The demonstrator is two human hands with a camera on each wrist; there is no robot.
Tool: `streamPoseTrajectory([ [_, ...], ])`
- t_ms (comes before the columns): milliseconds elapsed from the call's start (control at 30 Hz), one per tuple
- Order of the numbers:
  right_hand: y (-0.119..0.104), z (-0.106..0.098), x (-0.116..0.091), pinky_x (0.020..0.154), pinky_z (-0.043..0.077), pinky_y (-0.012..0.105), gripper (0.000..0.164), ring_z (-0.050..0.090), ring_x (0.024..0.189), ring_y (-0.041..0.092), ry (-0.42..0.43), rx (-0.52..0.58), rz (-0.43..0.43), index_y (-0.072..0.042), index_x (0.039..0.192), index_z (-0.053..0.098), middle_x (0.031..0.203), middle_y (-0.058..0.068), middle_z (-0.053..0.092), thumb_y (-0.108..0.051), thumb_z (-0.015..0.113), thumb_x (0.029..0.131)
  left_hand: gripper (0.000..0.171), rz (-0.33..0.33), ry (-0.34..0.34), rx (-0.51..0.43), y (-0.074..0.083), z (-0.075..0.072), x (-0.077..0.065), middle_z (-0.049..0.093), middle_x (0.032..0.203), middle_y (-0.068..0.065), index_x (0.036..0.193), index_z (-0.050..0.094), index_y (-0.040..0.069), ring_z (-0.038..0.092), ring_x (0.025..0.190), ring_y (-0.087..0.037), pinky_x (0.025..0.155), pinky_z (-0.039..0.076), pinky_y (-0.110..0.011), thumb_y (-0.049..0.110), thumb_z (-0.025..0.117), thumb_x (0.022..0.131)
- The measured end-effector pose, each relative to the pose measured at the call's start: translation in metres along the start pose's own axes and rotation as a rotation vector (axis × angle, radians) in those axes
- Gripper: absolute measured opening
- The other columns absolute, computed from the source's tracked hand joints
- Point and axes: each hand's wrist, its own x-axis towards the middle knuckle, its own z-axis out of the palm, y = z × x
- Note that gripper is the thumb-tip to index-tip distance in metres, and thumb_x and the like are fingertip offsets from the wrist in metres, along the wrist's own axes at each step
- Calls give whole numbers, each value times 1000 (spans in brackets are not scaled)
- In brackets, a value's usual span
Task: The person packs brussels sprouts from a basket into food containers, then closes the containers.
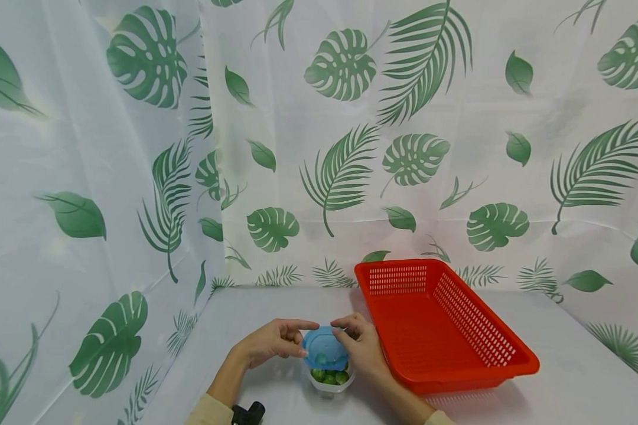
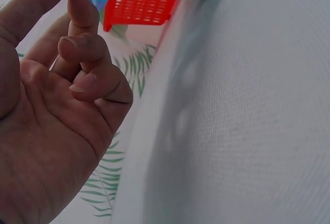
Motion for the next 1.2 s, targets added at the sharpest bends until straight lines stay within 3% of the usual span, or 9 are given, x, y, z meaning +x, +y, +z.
streamPoseTrajectory([
  [367, 1, -3, -2, 66, 50, 21, 7, 58, 76, 13, -8, 65, -49, -11, 90, 82, 87, 5, 68, -9, 77, 94, 64, -8, -38, 50, 2, 2, -1, 60, 82, 3, 147, 60, 14, 44, 69, -9, 63, 32, -29, 7, 81, 87],
  [567, 1, -3, -3, 64, 48, 20, 4, 56, 74, 13, -12, 55, -47, -9, 93, 82, 88, 5, 68, -9, 78, 93, 62, -24, -48, 78, 6, 5, -2, 61, 82, 2, 145, 62, 15, 47, 71, -10, 63, 35, -28, 8, 81, 87],
  [800, 0, -5, -4, 64, 48, 20, 4, 56, 74, 12, -35, 37, -50, -10, 95, 82, 87, 3, 69, -12, 78, 93, 61, -29, -78, 139, 11, 8, -2, 63, 82, 1, 145, 62, 19, 53, 75, -10, 71, 45, -30, 10, 83, 88],
  [1200, 3, -6, -6, 64, 43, 20, 4, 52, 73, 12, -52, 28, -64, -15, 91, 82, 84, 3, 67, -15, 79, 93, 59, -41, -79, 205, 15, 11, -2, 61, 83, 0, 142, 65, 21, 53, 75, -10, 71, 46, -29, 12, 84, 88],
])
